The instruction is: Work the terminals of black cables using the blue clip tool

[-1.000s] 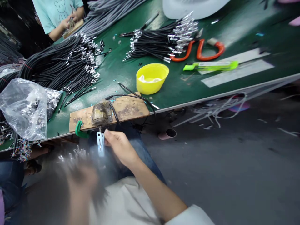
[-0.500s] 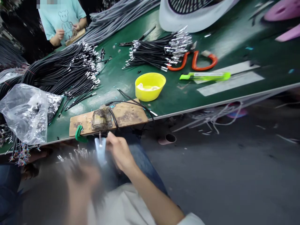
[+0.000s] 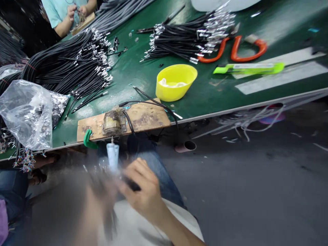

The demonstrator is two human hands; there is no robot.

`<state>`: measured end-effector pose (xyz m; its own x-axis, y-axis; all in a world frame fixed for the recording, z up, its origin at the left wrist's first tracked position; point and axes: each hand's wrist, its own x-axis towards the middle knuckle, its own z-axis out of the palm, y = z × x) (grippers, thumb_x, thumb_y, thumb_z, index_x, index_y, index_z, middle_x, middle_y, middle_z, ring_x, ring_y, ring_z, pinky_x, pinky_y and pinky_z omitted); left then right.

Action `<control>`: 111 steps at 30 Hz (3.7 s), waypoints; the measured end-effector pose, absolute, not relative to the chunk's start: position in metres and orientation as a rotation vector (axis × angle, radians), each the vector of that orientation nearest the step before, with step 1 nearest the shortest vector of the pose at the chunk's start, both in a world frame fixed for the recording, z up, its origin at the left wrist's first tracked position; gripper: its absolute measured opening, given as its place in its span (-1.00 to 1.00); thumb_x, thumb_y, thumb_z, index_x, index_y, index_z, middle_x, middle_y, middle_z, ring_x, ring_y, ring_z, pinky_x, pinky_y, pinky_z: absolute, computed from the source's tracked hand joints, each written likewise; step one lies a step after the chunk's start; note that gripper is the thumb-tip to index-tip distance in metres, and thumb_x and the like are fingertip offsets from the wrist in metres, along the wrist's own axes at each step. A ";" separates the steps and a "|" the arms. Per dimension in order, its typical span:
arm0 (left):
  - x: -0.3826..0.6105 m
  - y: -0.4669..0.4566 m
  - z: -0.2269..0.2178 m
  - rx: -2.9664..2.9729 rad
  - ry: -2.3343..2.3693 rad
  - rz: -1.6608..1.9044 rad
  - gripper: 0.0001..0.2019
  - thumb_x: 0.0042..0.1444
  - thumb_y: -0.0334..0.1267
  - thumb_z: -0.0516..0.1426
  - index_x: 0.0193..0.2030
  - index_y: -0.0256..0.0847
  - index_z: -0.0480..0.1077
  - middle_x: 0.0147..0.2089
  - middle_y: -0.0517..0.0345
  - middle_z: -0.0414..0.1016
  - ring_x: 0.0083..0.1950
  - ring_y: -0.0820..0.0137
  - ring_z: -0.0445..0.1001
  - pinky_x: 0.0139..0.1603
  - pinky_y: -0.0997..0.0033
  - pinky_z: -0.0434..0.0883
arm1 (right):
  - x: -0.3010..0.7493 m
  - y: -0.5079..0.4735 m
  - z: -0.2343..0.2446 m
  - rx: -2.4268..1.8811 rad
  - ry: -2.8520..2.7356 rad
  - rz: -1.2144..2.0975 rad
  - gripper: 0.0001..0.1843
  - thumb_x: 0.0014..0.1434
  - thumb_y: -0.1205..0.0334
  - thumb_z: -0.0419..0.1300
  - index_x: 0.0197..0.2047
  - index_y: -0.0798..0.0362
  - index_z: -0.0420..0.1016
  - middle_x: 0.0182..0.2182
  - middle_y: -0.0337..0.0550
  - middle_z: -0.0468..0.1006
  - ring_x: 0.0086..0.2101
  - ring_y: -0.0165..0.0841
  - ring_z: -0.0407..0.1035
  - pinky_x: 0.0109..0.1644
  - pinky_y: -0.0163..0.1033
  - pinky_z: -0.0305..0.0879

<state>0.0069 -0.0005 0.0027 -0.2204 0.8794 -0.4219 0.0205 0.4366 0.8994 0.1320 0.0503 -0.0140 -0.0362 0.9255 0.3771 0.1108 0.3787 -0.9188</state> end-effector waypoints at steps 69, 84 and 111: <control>-0.001 0.009 -0.007 0.747 1.583 1.158 -0.72 -0.38 -0.08 0.37 -0.67 -0.24 0.46 -0.68 0.17 0.39 -0.62 0.45 0.33 -0.58 0.44 0.34 | 0.131 0.062 -0.031 -0.525 -1.045 1.888 -0.76 0.10 0.07 0.20 -0.43 0.08 0.46 -0.48 -0.21 0.34 -0.44 -0.42 0.26 -0.36 -0.31 0.20; 0.006 0.013 0.021 1.016 1.827 1.344 -0.94 -0.24 -0.29 0.30 -0.59 -0.20 0.52 -0.58 0.14 0.52 -0.49 0.27 0.48 -0.35 0.28 0.42 | 0.113 0.106 -0.001 -0.696 -0.718 1.975 -0.52 -0.18 -0.22 0.27 -0.53 0.10 0.53 -0.61 -0.24 0.42 -0.51 -0.45 0.27 -0.39 -0.35 0.18; 0.001 0.007 0.018 1.077 1.820 1.105 -0.88 -0.19 -0.18 0.30 -0.57 -0.16 0.52 -0.58 0.11 0.53 -0.52 0.28 0.47 -0.47 0.33 0.41 | 0.133 0.083 -0.034 -1.153 -0.833 1.537 -0.47 -0.02 -0.19 0.13 -0.72 0.04 0.12 -0.73 -0.34 0.11 -0.64 -0.50 0.00 -0.59 -0.35 -0.06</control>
